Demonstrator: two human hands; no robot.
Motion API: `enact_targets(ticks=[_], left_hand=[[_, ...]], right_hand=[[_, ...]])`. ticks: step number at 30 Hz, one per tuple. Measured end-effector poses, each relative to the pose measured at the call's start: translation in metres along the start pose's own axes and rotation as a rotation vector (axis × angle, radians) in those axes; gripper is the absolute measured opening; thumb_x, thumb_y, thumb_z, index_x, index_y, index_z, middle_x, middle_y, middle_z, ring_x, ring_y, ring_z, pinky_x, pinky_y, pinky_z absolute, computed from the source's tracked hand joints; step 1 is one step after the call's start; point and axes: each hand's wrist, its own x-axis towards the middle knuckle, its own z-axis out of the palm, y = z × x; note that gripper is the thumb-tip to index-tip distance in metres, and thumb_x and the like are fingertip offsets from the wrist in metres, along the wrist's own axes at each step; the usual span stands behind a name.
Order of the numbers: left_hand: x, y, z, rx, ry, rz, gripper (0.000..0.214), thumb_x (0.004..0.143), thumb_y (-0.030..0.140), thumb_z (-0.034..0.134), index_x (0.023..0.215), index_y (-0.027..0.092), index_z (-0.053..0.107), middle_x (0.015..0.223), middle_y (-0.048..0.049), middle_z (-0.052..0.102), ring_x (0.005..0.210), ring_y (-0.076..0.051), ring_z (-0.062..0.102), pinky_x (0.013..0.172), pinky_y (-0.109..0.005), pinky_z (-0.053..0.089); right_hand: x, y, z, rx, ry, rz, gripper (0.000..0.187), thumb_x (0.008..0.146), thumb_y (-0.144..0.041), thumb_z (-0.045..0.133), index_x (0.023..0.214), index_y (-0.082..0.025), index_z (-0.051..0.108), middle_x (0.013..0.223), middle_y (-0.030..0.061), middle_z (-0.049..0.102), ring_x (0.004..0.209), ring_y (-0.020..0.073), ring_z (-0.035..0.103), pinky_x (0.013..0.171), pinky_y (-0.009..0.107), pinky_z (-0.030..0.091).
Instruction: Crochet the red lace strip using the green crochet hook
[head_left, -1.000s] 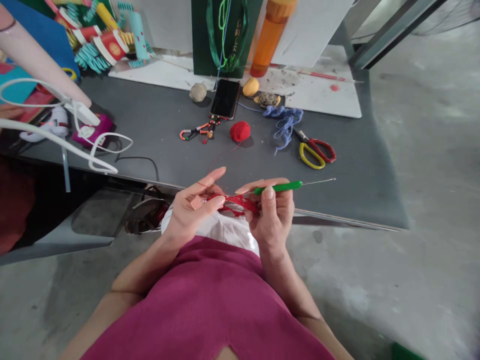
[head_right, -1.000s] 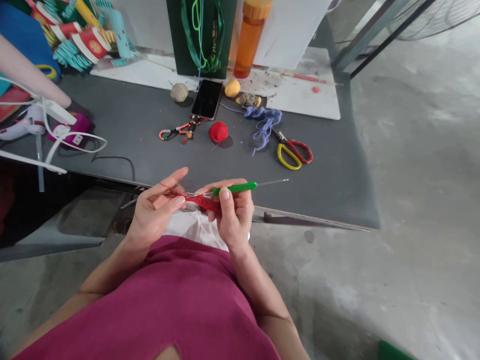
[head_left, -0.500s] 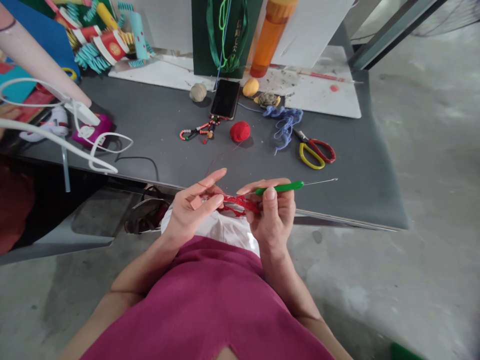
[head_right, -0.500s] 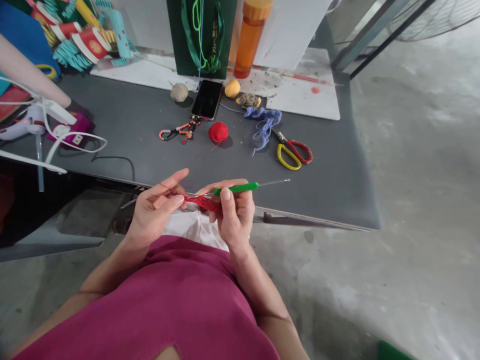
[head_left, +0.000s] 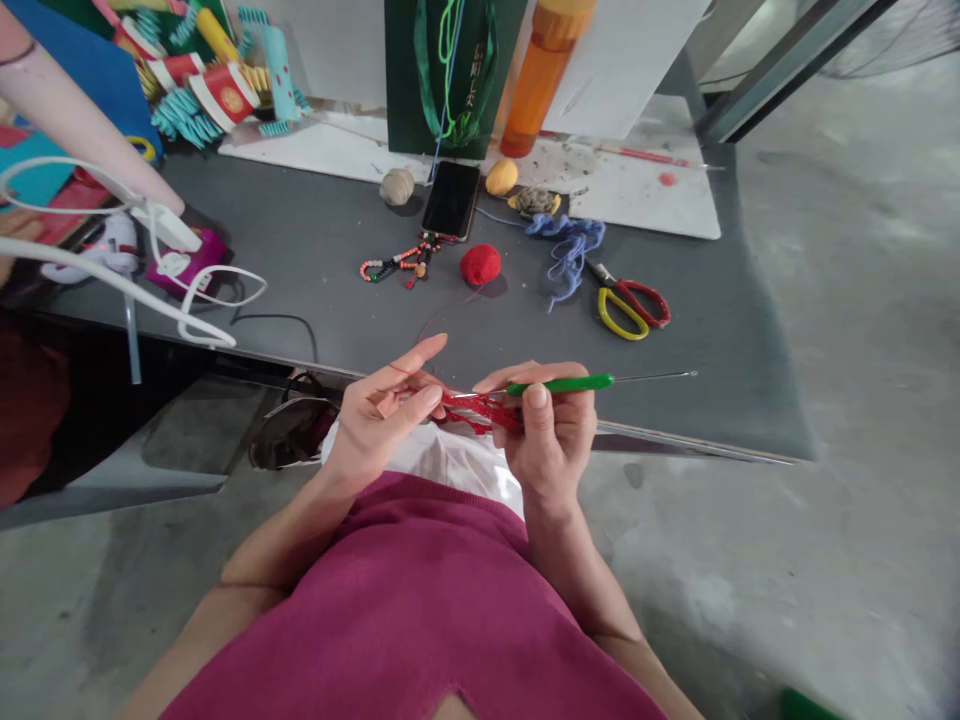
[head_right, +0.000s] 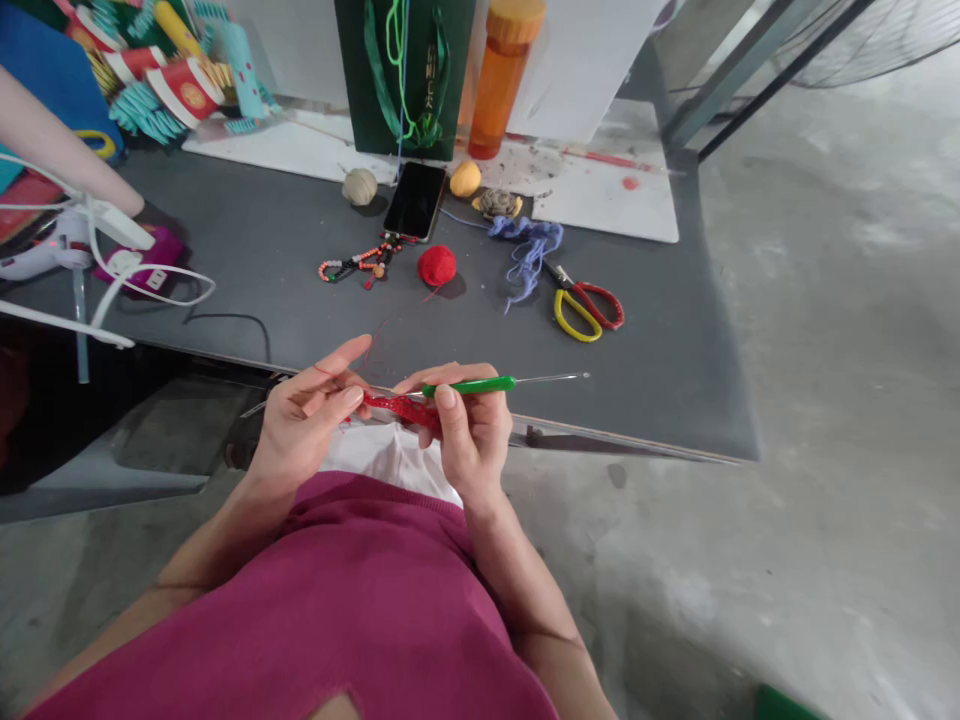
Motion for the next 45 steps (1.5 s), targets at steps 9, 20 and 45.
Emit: enact_targets(ticks=[9,20,45], left_hand=[[0.0034,0.0023,0.001,-0.021,-0.022,0.058,0.042,0.083,0.03,0.089,0.124,0.029,0.083,0.073,0.0004,0.075,0.063,-0.01,0.066,0.066,-0.023,0.062],[0.0017,0.0055,-0.0007,0.026,-0.007,0.016,0.046,0.082,0.035,0.09,0.126,0.026,0.082,0.077,-0.001,0.079,0.063,-0.011,0.068,0.066,-0.024,0.062],[-0.0012,0.0053,-0.0048,0.082,-0.032,0.063,0.041,0.096,0.039,0.078,0.134,0.024,0.078,0.085,-0.0047,0.085,0.063,-0.012,0.072,0.067,-0.025,0.061]], right_hand=[[0.0022,-0.0001,0.0009,0.033,-0.028,-0.06,0.013,0.103,-0.039,0.067,0.097,-0.028,0.067,0.087,-0.0038,0.084,0.035,0.0041,0.053,0.029,0.014,0.039],[0.0021,-0.001,0.0002,-0.059,-0.09,-0.195,0.007,0.105,-0.032,0.065,0.101,-0.026,0.067,0.091,-0.0015,0.083,0.038,0.004,0.053,0.031,0.014,0.043],[-0.0002,-0.0075,-0.0008,-0.132,-0.092,-0.249,0.007,0.106,-0.032,0.062,0.103,-0.028,0.066,0.092,-0.0003,0.083,0.04,0.0058,0.053,0.032,0.017,0.04]])
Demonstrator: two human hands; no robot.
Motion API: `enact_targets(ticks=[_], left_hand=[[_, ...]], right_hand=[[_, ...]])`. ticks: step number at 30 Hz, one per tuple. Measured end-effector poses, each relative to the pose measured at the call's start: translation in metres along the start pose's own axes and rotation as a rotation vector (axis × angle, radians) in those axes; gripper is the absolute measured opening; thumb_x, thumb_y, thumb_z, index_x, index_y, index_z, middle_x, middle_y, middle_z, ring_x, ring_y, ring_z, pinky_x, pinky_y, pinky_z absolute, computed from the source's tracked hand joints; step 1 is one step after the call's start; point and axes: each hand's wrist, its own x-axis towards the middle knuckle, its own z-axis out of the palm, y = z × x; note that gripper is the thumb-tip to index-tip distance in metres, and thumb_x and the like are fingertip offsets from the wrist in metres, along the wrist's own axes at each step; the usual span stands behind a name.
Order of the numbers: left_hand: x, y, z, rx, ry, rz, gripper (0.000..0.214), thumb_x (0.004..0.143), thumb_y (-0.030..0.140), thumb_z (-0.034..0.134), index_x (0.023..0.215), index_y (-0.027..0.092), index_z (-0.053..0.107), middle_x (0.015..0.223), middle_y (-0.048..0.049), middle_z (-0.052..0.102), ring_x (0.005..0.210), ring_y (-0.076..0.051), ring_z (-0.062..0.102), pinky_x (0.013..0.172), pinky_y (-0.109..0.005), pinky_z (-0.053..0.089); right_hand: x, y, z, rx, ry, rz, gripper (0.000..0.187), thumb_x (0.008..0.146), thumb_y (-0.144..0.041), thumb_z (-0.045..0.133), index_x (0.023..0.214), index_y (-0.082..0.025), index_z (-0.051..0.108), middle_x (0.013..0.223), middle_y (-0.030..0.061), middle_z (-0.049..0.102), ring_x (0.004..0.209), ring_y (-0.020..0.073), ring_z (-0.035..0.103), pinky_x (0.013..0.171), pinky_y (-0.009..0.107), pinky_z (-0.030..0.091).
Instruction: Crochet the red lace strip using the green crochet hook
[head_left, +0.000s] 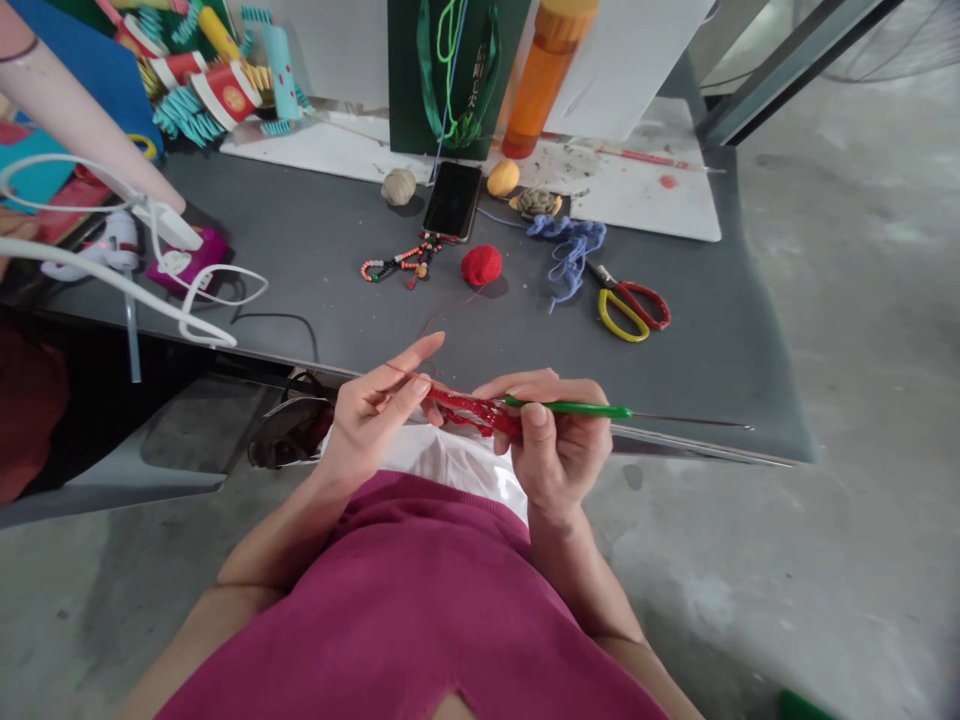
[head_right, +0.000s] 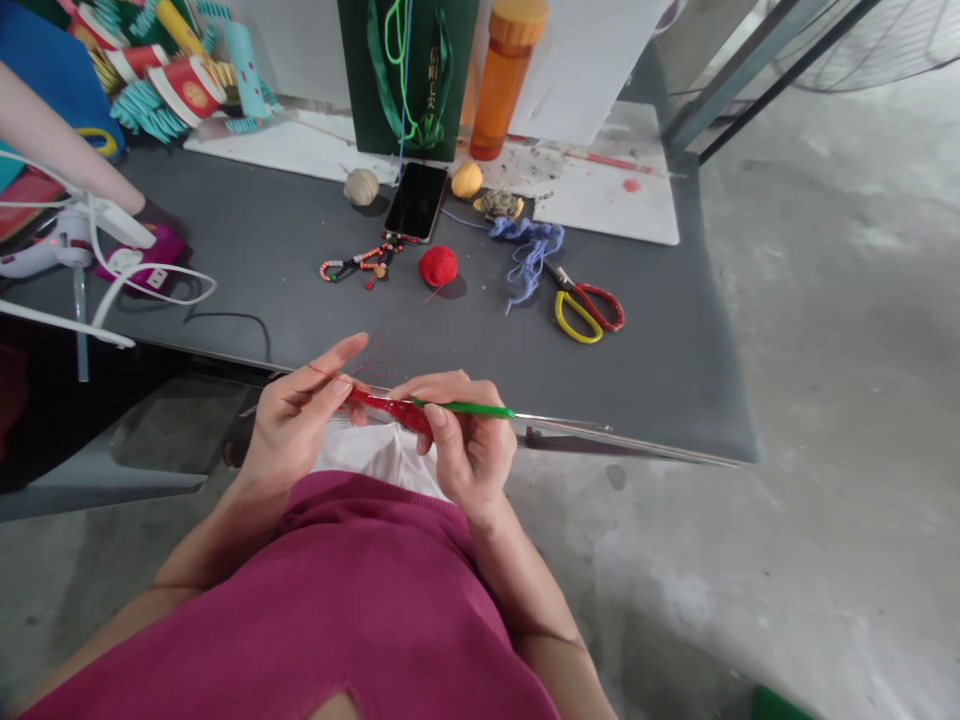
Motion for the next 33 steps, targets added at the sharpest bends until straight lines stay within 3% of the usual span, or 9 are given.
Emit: enact_targets(ticks=[6,13,18,22,27,33], left_hand=[[-0.002,0.003,-0.002,-0.013,-0.023,-0.042,0.045,0.1,0.043,0.071,0.141,0.023,0.073,0.092,-0.0071,0.086,0.065,-0.014,0.073,0.071,-0.029,0.062],[0.0,0.012,-0.001,-0.057,0.002,-0.121,0.046,0.098,0.056,0.069,0.127,0.023,0.08,0.094,-0.0083,0.086,0.062,-0.017,0.07,0.066,-0.033,0.06],[-0.003,0.014,-0.001,0.053,-0.047,-0.132,0.074,0.083,0.037,0.089,0.151,0.026,0.065,0.089,-0.0032,0.085,0.076,-0.017,0.076,0.079,-0.03,0.062],[-0.006,0.011,0.0,0.139,-0.053,-0.067,0.075,0.084,0.031,0.089,0.154,0.03,0.061,0.095,-0.0019,0.085,0.089,-0.018,0.079,0.094,-0.032,0.061],[-0.007,0.015,0.006,0.178,0.031,-0.037,0.07,0.085,0.033,0.088,0.15,0.027,0.066,0.091,-0.0031,0.085,0.087,-0.02,0.079,0.087,-0.033,0.063],[-0.007,0.016,0.01,0.178,0.079,-0.036,0.065,0.083,0.03,0.089,0.146,0.029,0.069,0.089,-0.0017,0.085,0.085,-0.019,0.079,0.083,-0.032,0.062]], right_hand=[[0.0,-0.004,-0.006,-0.08,-0.07,-0.097,0.006,0.106,-0.027,0.061,0.108,-0.026,0.067,0.096,0.003,0.084,0.046,0.0084,0.058,0.038,0.02,0.047],[-0.004,-0.009,-0.012,-0.203,-0.16,-0.148,0.011,0.106,-0.026,0.06,0.114,-0.026,0.067,0.104,0.0049,0.085,0.061,0.0148,0.073,0.067,0.036,0.066],[0.0,-0.013,-0.013,-0.276,-0.244,-0.186,0.013,0.106,-0.022,0.06,0.116,-0.025,0.069,0.102,0.0065,0.084,0.089,0.0216,0.083,0.07,0.035,0.067],[0.001,-0.015,-0.012,-0.317,-0.248,-0.231,0.015,0.106,-0.02,0.059,0.117,-0.025,0.068,0.101,0.0064,0.084,0.092,0.0208,0.083,0.072,0.033,0.067],[-0.001,-0.015,-0.007,-0.461,-0.205,-0.36,0.02,0.104,-0.017,0.061,0.121,-0.025,0.069,0.101,0.0079,0.084,0.085,0.0189,0.082,0.063,0.03,0.065],[-0.006,-0.012,-0.002,-0.544,-0.169,-0.458,0.026,0.102,-0.012,0.062,0.123,-0.024,0.07,0.101,0.0064,0.085,0.087,0.0195,0.083,0.067,0.031,0.067]])
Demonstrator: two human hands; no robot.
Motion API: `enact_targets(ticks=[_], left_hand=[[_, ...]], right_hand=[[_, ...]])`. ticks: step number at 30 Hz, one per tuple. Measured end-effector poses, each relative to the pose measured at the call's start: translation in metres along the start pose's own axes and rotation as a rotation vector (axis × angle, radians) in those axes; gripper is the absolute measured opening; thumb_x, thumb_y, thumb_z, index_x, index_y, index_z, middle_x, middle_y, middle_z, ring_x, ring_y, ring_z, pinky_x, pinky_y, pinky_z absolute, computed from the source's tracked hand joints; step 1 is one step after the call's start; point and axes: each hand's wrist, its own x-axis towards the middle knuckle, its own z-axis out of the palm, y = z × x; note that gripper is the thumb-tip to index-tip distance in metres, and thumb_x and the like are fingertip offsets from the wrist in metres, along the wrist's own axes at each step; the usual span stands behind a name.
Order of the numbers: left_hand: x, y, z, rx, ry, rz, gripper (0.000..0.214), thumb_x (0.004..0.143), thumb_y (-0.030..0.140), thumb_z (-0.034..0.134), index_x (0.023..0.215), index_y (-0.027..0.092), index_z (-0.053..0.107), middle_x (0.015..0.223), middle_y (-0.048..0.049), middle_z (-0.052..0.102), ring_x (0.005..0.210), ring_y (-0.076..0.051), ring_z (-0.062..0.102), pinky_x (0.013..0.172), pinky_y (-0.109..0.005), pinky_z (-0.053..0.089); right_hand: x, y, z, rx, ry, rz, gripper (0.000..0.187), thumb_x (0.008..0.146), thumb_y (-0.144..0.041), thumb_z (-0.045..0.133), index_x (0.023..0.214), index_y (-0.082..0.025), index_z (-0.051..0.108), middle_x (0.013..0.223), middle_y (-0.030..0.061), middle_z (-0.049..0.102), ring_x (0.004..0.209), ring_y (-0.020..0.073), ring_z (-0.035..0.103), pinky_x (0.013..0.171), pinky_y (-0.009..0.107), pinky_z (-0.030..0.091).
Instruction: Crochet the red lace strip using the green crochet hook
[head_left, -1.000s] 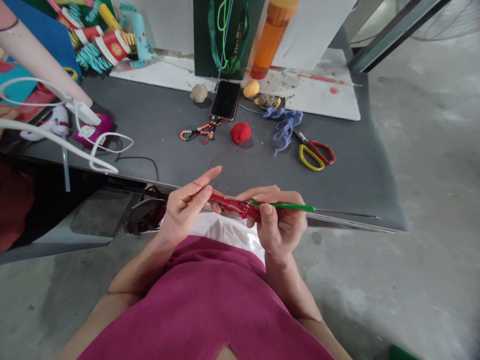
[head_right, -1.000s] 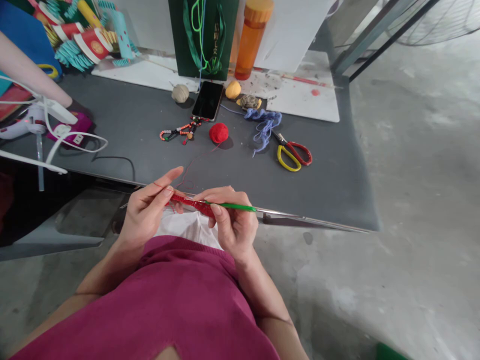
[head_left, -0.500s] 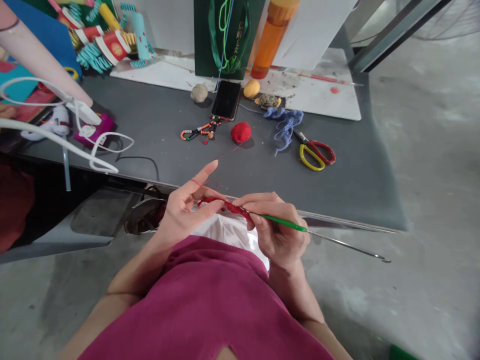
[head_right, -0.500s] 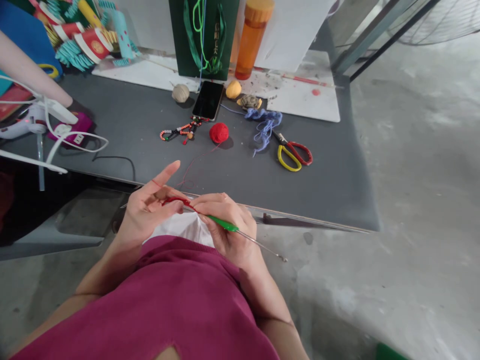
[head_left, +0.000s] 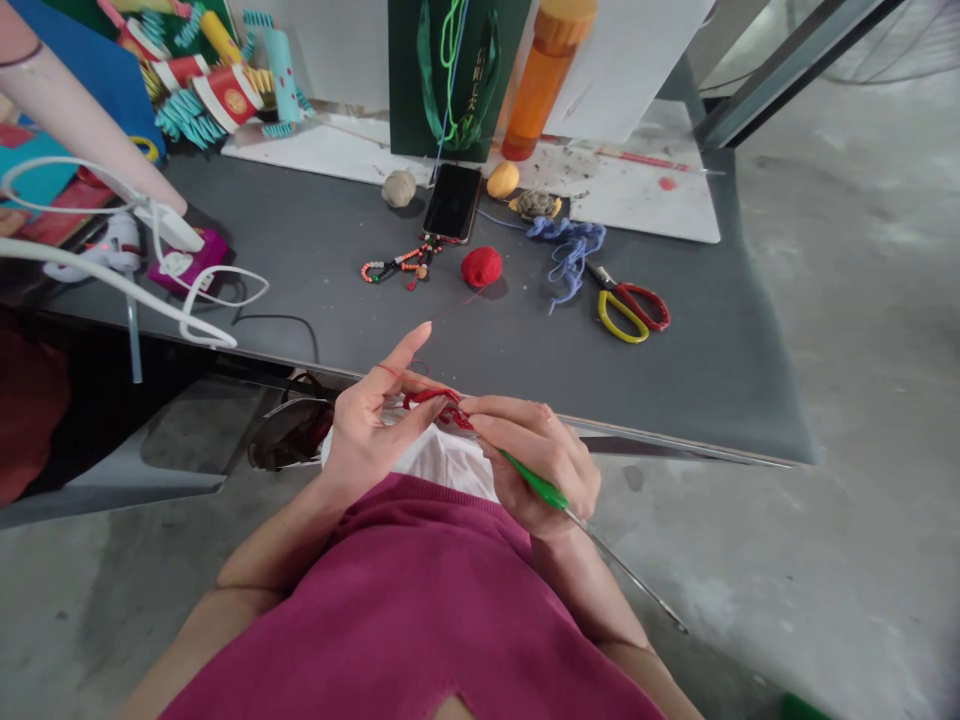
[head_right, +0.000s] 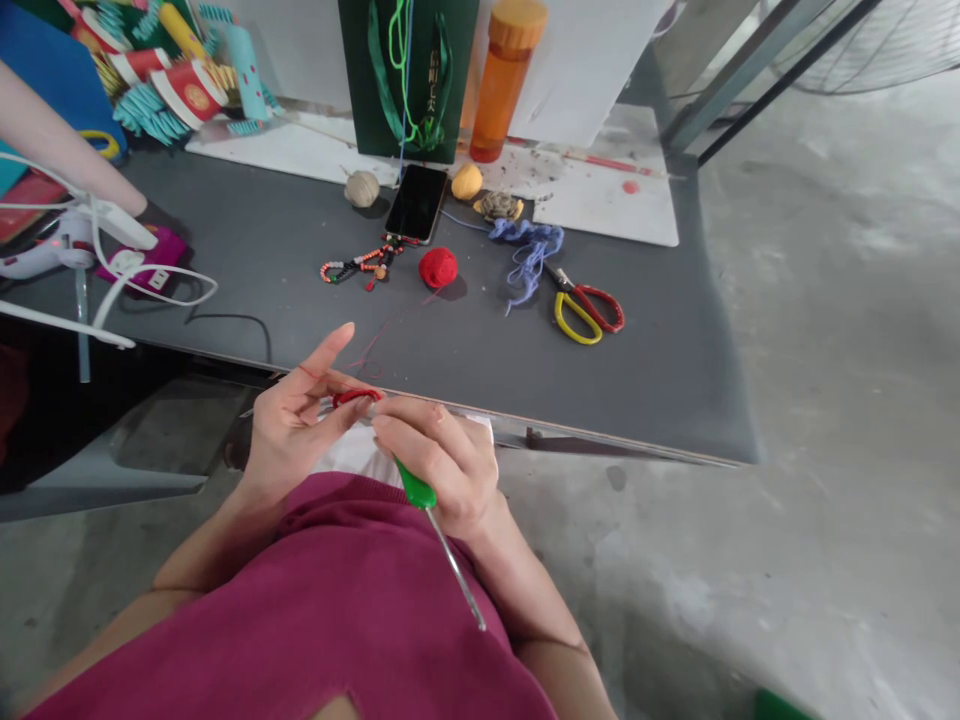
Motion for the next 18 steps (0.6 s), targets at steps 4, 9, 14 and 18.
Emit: enact_targets(ticks=[4,9,14,18], left_hand=[[0.0,-0.002,-0.001,-0.029,0.0,0.018,0.062,0.086,0.033,0.087,0.145,0.03,0.07,0.088,-0.0013,0.083,0.083,-0.017,0.077,0.083,-0.03,0.062],[-0.001,-0.003,-0.001,-0.025,0.014,0.018,0.063,0.086,0.031,0.087,0.146,0.03,0.069,0.085,0.0003,0.081,0.082,-0.015,0.075,0.086,-0.029,0.062],[-0.006,-0.002,0.006,-0.02,0.051,0.029,0.065,0.084,0.028,0.087,0.146,0.033,0.069,0.084,0.0012,0.08,0.086,-0.018,0.075,0.095,-0.035,0.061],[-0.008,-0.003,0.01,-0.026,0.038,0.052,0.07,0.084,0.029,0.088,0.15,0.034,0.065,0.088,0.0005,0.079,0.085,-0.017,0.075,0.092,-0.034,0.061]], right_hand=[[-0.001,-0.003,-0.002,-0.013,-0.031,0.017,0.026,0.101,-0.011,0.062,0.122,-0.025,0.07,0.107,0.0048,0.085,0.09,0.0187,0.083,0.068,0.03,0.067],[0.002,-0.001,-0.005,-0.065,-0.076,-0.061,0.029,0.101,-0.008,0.06,0.124,-0.022,0.07,0.109,0.0073,0.085,0.091,0.0179,0.082,0.068,0.028,0.066],[-0.005,0.006,0.001,-0.085,-0.044,-0.063,0.044,0.099,-0.008,0.064,0.139,-0.026,0.067,0.112,0.0057,0.085,0.089,0.0193,0.083,0.069,0.029,0.068],[-0.013,0.011,0.006,-0.087,0.001,-0.062,0.05,0.099,-0.008,0.066,0.145,-0.028,0.065,0.117,0.0067,0.085,0.088,0.0202,0.083,0.068,0.03,0.069]])
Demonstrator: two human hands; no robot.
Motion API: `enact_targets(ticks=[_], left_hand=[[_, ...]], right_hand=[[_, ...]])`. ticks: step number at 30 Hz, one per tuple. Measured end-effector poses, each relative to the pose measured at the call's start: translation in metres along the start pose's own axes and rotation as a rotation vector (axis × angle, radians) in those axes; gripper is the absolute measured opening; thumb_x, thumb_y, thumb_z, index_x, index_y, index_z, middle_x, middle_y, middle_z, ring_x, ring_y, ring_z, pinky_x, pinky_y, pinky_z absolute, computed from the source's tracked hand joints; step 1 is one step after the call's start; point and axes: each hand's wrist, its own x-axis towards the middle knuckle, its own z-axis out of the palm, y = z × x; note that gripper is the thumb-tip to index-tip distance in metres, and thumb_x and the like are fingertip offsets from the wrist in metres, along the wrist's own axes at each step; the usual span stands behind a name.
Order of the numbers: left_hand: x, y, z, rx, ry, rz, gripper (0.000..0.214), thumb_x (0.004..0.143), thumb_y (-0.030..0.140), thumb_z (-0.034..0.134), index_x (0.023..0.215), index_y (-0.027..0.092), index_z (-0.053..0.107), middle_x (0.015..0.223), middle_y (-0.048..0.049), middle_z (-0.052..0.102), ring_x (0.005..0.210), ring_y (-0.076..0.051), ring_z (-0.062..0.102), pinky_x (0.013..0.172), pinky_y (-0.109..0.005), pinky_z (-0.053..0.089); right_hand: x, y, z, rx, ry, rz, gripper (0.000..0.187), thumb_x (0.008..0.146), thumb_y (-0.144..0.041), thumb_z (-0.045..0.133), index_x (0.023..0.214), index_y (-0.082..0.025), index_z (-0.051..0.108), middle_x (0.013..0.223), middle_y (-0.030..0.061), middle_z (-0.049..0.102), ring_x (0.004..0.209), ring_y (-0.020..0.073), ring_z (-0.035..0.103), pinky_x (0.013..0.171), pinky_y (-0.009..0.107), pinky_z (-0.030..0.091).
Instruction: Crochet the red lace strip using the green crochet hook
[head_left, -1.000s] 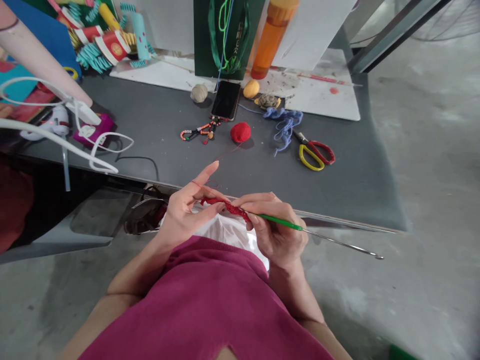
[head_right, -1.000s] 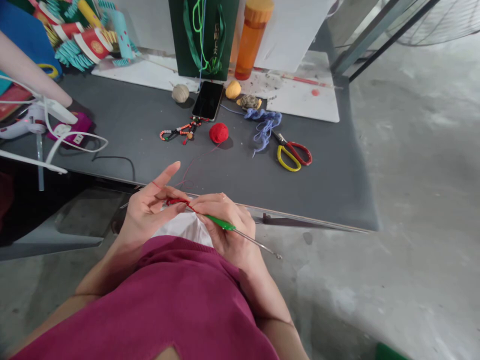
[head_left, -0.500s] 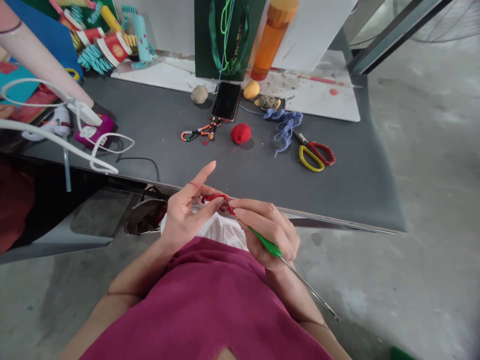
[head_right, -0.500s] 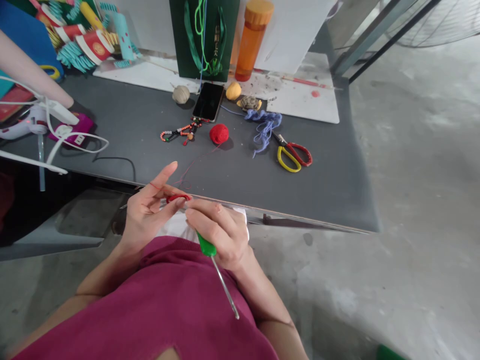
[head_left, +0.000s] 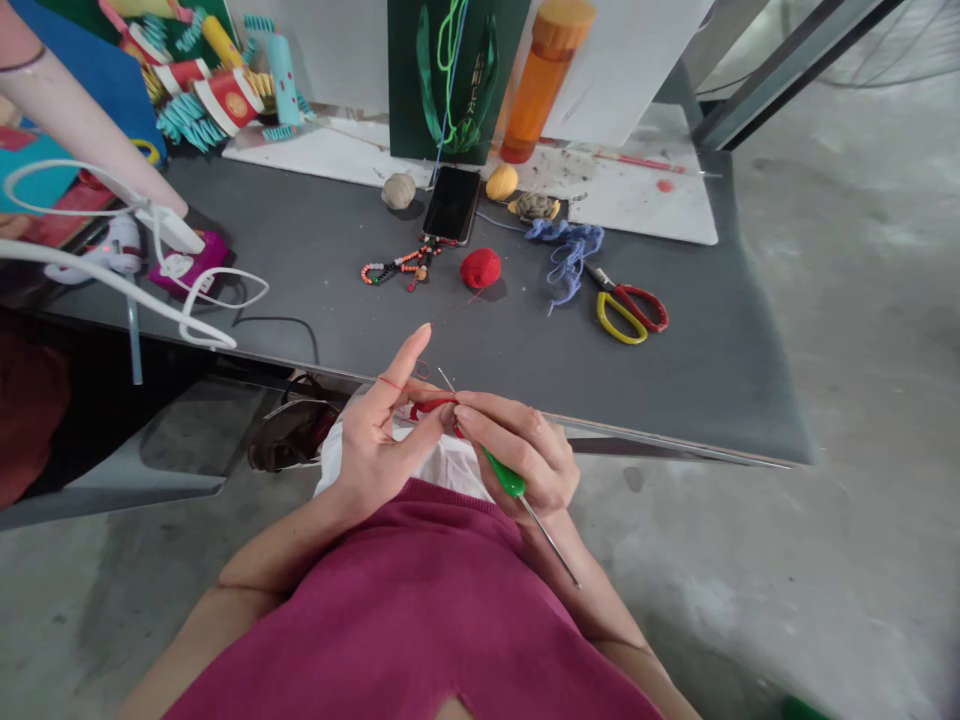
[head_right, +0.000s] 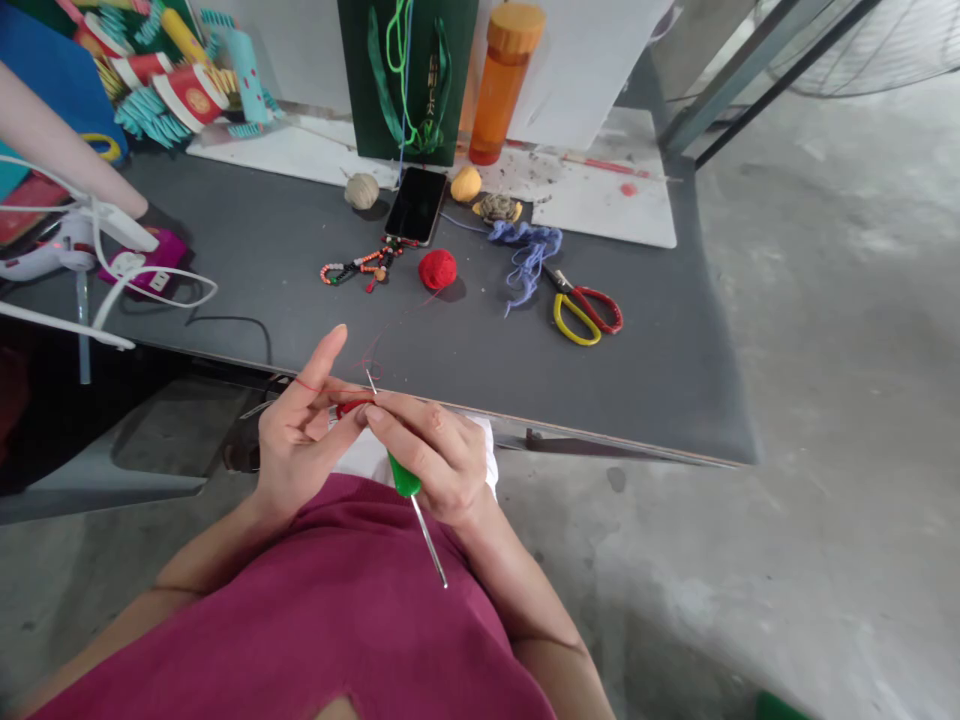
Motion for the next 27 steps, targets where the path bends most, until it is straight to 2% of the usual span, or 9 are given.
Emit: enact_targets(ticks=[3,6,11,16,20,23,27], left_hand=[[0.0019,-0.0015,0.0008,-0.019,-0.017,0.067,0.066,0.086,0.033,0.087,0.149,0.034,0.066,0.093,-0.0012,0.078,0.086,-0.017,0.073,0.088,-0.032,0.061],[0.0033,-0.0009,-0.0006,0.034,0.007,0.096,0.062,0.087,0.031,0.086,0.146,0.033,0.069,0.093,-0.0011,0.078,0.087,-0.017,0.072,0.09,-0.032,0.059],[0.0005,0.0033,-0.0048,0.121,-0.009,0.145,0.07,0.086,0.027,0.086,0.152,0.037,0.063,0.092,0.0004,0.078,0.085,-0.017,0.069,0.094,-0.034,0.058],[-0.0006,0.0016,-0.0085,0.194,-0.015,0.235,0.074,0.087,0.024,0.085,0.155,0.037,0.059,0.095,-0.0006,0.079,0.089,-0.019,0.068,0.093,-0.035,0.058],[0.0009,-0.0004,-0.0074,0.221,0.002,0.289,0.071,0.086,0.017,0.084,0.152,0.037,0.064,0.095,-0.0003,0.081,0.085,-0.018,0.068,0.093,-0.035,0.056],[0.0025,-0.0004,-0.0036,0.06,0.002,0.192,0.076,0.083,0.015,0.086,0.152,0.036,0.063,0.089,0.0022,0.079,0.081,-0.015,0.067,0.087,-0.031,0.056],[0.0061,-0.0018,0.0009,-0.361,-0.094,-0.116,0.083,0.08,0.019,0.09,0.155,0.033,0.059,0.079,0.0063,0.075,0.077,-0.01,0.067,0.083,-0.024,0.056]], right_hand=[[-0.0017,0.0024,0.0005,0.003,0.025,-0.029,0.053,0.098,-0.007,0.067,0.147,-0.027,0.065,0.117,0.0072,0.085,0.087,0.0201,0.082,0.066,0.03,0.069],[-0.0013,0.0038,-0.0004,0.037,0.014,-0.045,0.054,0.097,-0.005,0.067,0.148,-0.025,0.064,0.119,0.0084,0.085,0.088,0.0197,0.082,0.067,0.03,0.069],[-0.0004,0.004,-0.002,0.051,-0.009,-0.049,0.049,0.099,-0.007,0.066,0.146,-0.022,0.066,0.119,0.0094,0.085,0.09,0.0191,0.082,0.068,0.03,0.069],[0.003,0.0036,-0.0037,0.062,-0.02,-0.03,0.048,0.099,-0.007,0.066,0.144,-0.026,0.067,0.117,0.0062,0.086,0.094,0.0189,0.083,0.069,0.029,0.069],[0.0061,0.0015,-0.0032,0.108,-0.022,-0.015,0.043,0.098,-0.005,0.067,0.138,-0.019,0.07,0.116,0.0106,0.085,0.095,0.0192,0.083,0.075,0.029,0.069],[0.0048,-0.0008,-0.0006,0.111,0.014,0.026,0.041,0.098,-0.007,0.069,0.137,-0.018,0.072,0.116,0.0125,0.085,0.093,0.0199,0.083,0.075,0.029,0.068],[-0.0003,-0.0017,0.0055,0.126,0.097,0.06,0.046,0.097,-0.007,0.071,0.139,-0.026,0.072,0.12,0.009,0.085,0.09,0.0212,0.083,0.068,0.031,0.067]])
